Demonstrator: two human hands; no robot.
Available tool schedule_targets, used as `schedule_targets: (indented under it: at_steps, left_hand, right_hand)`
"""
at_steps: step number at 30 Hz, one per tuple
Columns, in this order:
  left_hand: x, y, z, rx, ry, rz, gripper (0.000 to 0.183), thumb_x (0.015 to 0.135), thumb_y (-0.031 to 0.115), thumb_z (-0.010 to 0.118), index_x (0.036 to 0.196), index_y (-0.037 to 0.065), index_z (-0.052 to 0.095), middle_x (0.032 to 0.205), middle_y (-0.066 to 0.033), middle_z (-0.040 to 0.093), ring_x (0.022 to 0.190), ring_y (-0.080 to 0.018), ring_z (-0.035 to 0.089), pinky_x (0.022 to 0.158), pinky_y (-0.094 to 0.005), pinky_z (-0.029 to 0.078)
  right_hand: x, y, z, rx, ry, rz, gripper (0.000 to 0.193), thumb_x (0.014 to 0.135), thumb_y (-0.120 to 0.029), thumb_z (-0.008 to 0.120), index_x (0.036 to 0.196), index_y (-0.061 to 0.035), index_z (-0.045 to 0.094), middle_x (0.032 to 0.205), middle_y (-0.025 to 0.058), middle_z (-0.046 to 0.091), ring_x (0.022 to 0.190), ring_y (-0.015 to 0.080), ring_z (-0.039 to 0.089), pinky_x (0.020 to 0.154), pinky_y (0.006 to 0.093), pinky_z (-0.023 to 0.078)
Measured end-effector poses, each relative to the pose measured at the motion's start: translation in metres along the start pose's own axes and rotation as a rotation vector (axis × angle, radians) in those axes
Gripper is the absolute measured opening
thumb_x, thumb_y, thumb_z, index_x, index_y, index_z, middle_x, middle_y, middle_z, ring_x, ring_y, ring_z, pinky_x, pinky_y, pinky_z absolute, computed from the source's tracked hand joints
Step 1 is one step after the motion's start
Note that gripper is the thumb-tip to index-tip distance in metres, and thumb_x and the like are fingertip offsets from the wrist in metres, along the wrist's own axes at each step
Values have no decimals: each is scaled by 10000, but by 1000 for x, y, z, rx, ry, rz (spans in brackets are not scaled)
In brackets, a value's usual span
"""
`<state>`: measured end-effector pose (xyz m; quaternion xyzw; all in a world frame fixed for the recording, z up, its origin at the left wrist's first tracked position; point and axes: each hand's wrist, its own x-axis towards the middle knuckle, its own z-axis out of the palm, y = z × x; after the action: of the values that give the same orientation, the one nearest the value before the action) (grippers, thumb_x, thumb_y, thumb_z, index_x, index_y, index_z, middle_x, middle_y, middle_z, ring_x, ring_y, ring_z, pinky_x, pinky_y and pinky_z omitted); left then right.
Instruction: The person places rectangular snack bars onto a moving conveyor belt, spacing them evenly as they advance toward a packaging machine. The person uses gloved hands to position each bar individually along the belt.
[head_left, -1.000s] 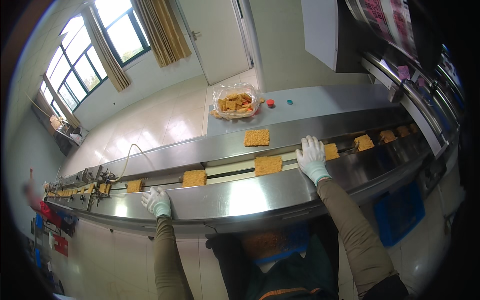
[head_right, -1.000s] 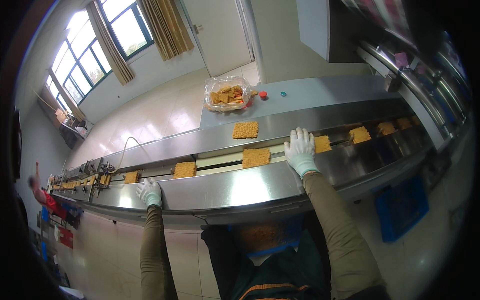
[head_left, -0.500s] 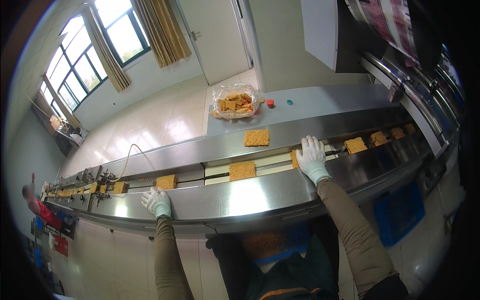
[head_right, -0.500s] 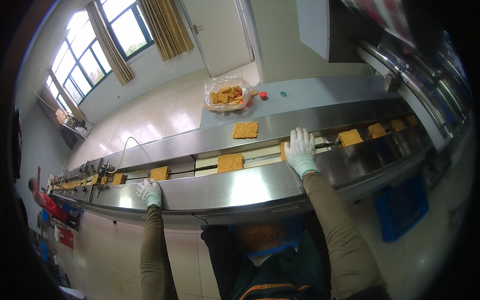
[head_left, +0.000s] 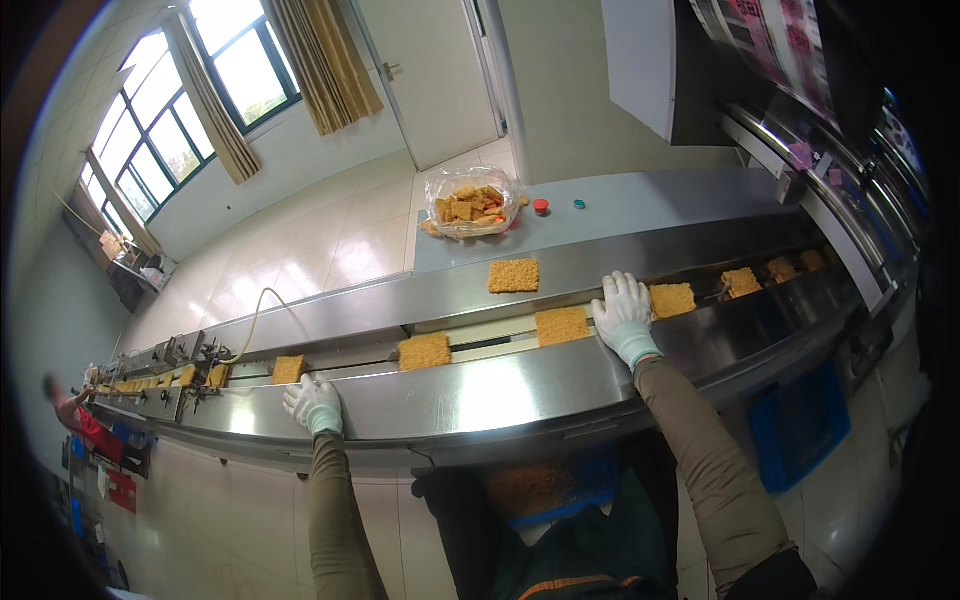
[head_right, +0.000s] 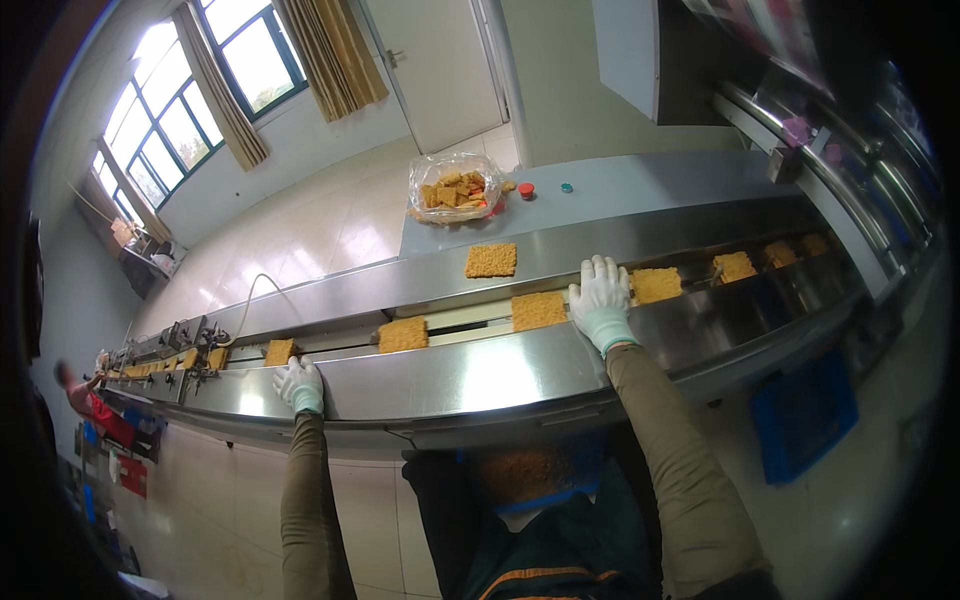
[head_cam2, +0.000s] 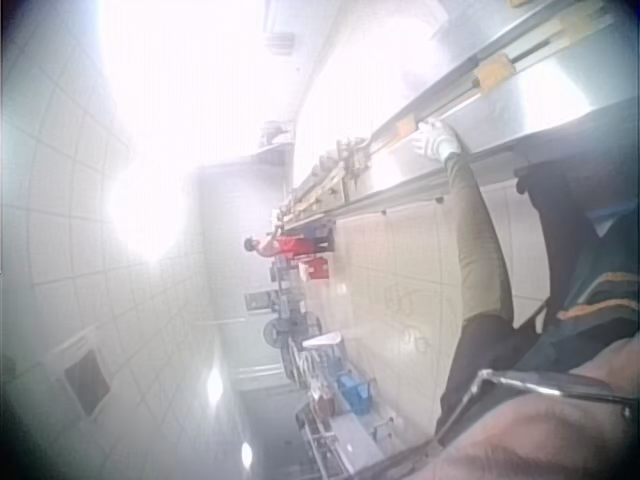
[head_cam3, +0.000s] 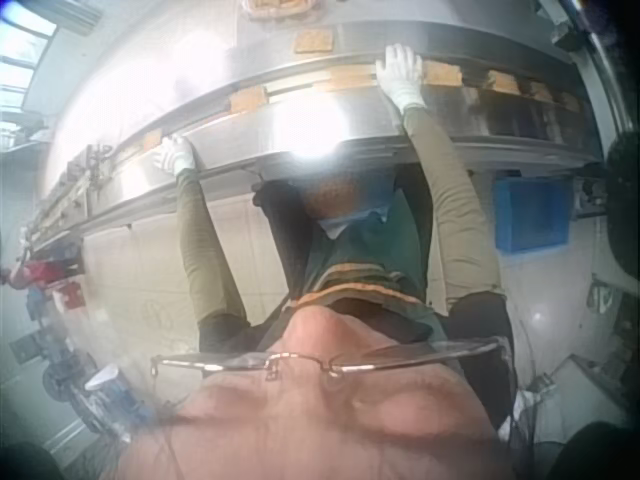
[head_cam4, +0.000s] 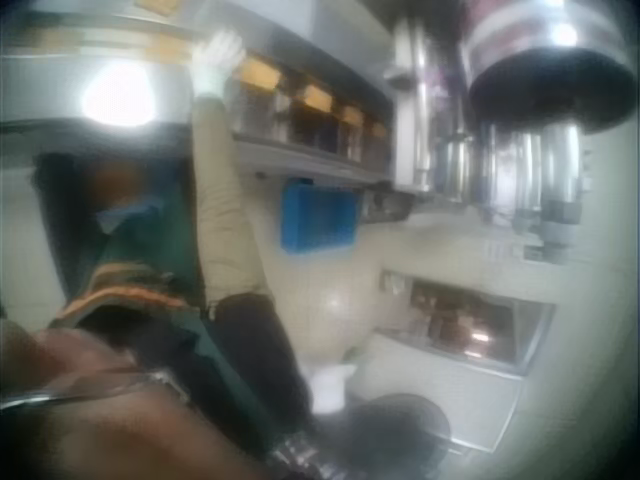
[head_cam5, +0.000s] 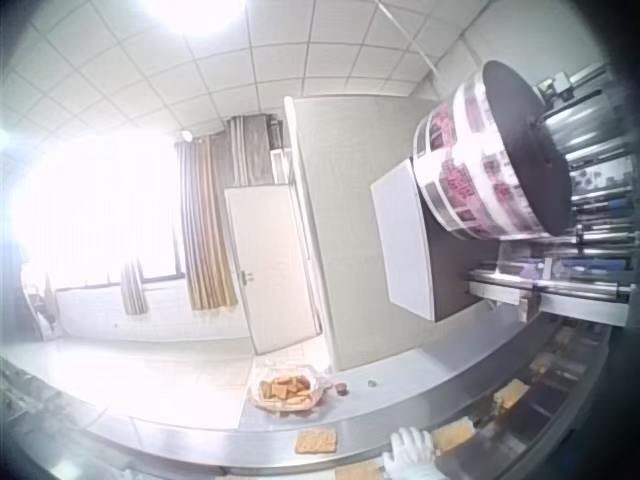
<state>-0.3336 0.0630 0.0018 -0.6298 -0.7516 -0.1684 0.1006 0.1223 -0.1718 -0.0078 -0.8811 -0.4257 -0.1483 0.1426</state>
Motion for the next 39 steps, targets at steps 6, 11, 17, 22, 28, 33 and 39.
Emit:
schedule_targets:
  at_steps: [6,11,17,22,28,33,39]
  left_hand:
    - [3,-6,8,10,31,7,391,878,389,490,1059,68,622,1202,-236,507,1156,-390,454,1042,-463,306]
    - [2,-4,6,4,3,1,404,878,388,491,1093,72,620,1229,-237,497,1174,-391,446,1053,-459,299]
    - [0,-3,8,9,64,-4,412,880,392,485,1099,70,619,1231,-248,498,1193,-394,437,1061,-458,292]
    - [1,-3,4,-6,18,-5,409,887,393,475,1083,64,620,1237,-253,496,1184,-399,443,1059,-460,293]
    - [1,-2,1,-2,-9,3,401,891,389,471,1070,62,619,1252,-260,488,1192,-405,437,1061,-461,289]
    - [0,-2,0,-7,-18,3,406,891,387,470,1089,62,612,1279,-268,473,1207,-406,429,1068,-462,281]
    - [1,-2,0,-7,-24,-8,419,890,392,469,1120,71,609,1292,-267,464,1216,-404,422,1073,-461,274]
  right_hand:
    - [0,-2,1,-2,30,-10,482,852,-317,517,1244,-38,493,1342,119,459,1289,273,361,1073,453,256]
    - [0,-1,1,-1,31,-2,483,850,-318,520,1243,-39,494,1338,118,461,1284,271,365,1072,455,258]
    - [1,-1,2,-2,35,-12,480,851,-321,520,1241,-41,495,1329,116,463,1278,266,367,1073,448,258]
    - [0,-2,-1,-3,18,-12,483,851,-324,520,1240,-39,494,1330,118,461,1277,261,367,1072,440,261]
    - [1,-1,1,-18,26,-15,482,851,-323,521,1239,-38,495,1329,118,462,1275,264,369,1070,438,265]
    - [0,0,2,-9,38,-16,479,849,-320,525,1236,-38,500,1329,119,464,1272,268,375,1068,440,269]
    - [1,0,3,-2,30,-10,485,844,-317,532,1242,-42,498,1330,121,462,1279,273,368,1072,443,264]
